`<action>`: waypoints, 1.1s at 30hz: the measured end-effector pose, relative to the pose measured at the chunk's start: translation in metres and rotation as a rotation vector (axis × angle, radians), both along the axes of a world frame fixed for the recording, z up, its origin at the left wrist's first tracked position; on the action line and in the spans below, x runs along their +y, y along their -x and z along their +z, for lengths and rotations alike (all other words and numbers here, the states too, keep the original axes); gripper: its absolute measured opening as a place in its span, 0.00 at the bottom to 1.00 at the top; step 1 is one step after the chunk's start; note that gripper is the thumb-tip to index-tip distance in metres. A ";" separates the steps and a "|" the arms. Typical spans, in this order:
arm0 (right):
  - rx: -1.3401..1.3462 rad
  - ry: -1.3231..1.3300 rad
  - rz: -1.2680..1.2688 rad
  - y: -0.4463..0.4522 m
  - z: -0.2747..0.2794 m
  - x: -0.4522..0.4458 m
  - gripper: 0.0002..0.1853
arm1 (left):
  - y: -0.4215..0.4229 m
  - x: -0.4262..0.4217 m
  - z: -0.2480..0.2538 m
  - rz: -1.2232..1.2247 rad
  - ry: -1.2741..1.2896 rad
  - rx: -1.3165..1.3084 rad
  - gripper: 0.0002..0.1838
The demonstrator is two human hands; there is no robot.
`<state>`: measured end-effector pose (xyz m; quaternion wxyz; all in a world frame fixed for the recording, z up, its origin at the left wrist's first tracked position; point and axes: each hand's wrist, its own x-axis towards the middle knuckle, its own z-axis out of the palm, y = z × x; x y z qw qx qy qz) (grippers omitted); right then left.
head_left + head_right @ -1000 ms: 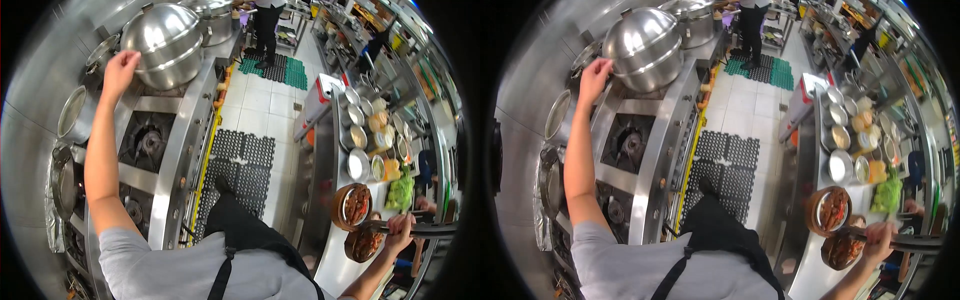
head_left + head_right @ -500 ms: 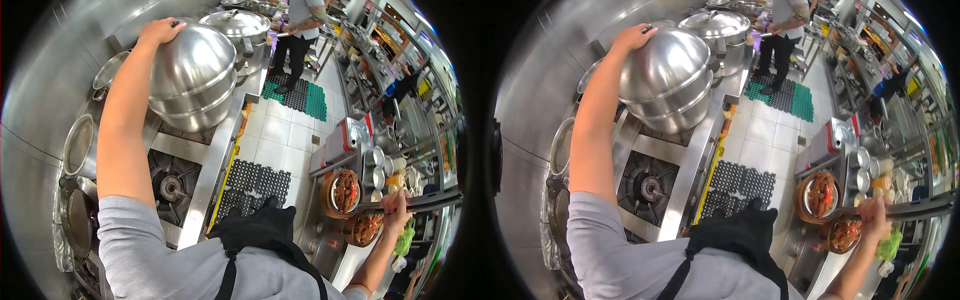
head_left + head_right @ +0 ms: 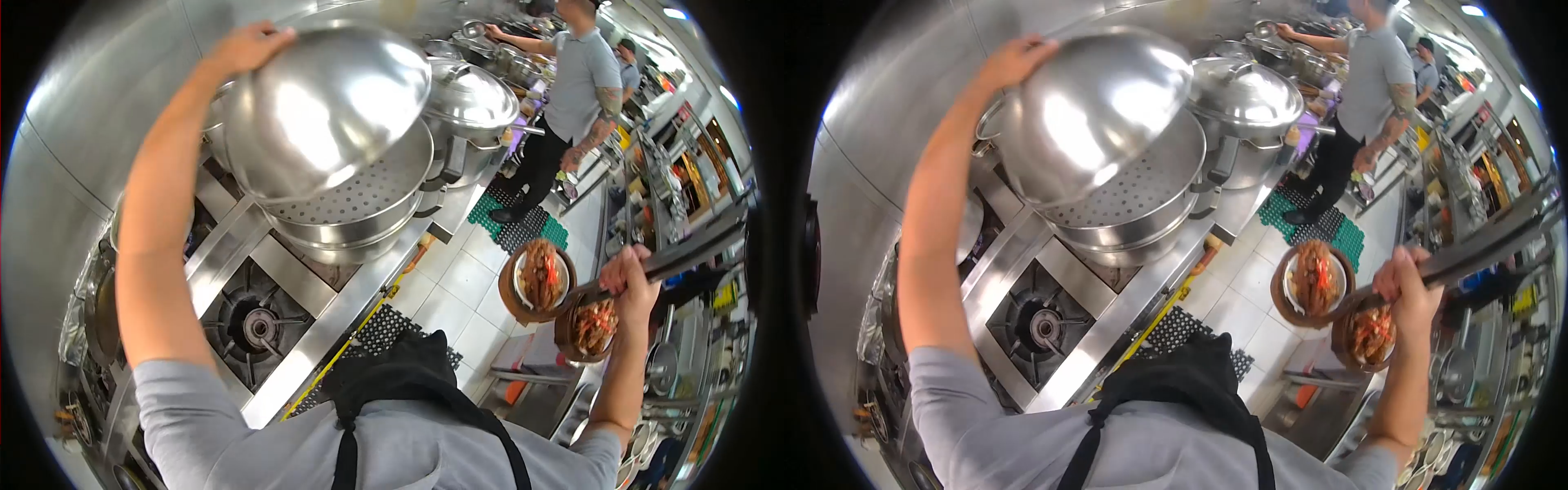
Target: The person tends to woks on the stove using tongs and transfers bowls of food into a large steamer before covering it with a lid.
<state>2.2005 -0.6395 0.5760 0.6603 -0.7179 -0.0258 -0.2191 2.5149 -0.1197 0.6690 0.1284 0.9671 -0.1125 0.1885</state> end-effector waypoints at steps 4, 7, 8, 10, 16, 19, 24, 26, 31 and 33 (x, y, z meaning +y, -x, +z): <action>-0.110 0.100 0.089 -0.085 0.053 0.025 0.16 | 0.009 0.079 0.040 0.128 0.312 -0.272 0.38; -0.098 0.058 0.190 -0.139 0.090 0.057 0.17 | 0.038 0.114 0.061 0.359 0.387 -0.239 0.36; -0.085 0.059 0.215 -0.157 0.098 0.065 0.18 | 0.043 0.128 0.065 0.428 0.393 -0.234 0.35; -0.158 0.094 0.248 -0.184 0.109 0.100 0.19 | 0.055 0.155 0.057 0.422 0.480 -0.175 0.34; -0.203 0.101 0.381 -0.252 0.116 0.194 0.20 | 0.090 0.164 0.016 0.375 0.844 -0.238 0.31; -0.183 -0.006 0.443 -0.274 0.114 0.234 0.17 | 0.094 0.174 0.002 0.392 0.925 -0.241 0.30; -0.161 -0.007 0.435 -0.334 0.088 0.284 0.17 | 0.095 0.172 -0.008 0.427 1.003 -0.223 0.28; -0.131 -0.053 0.446 -0.345 0.072 0.298 0.16 | 0.093 0.175 -0.013 0.405 1.006 -0.214 0.26; -0.080 -0.023 0.379 -0.386 0.011 0.313 0.18 | 0.091 0.160 -0.015 0.375 1.008 -0.231 0.26; -0.033 -0.010 0.326 -0.391 -0.007 0.316 0.18 | 0.089 0.156 -0.016 0.374 1.019 -0.229 0.26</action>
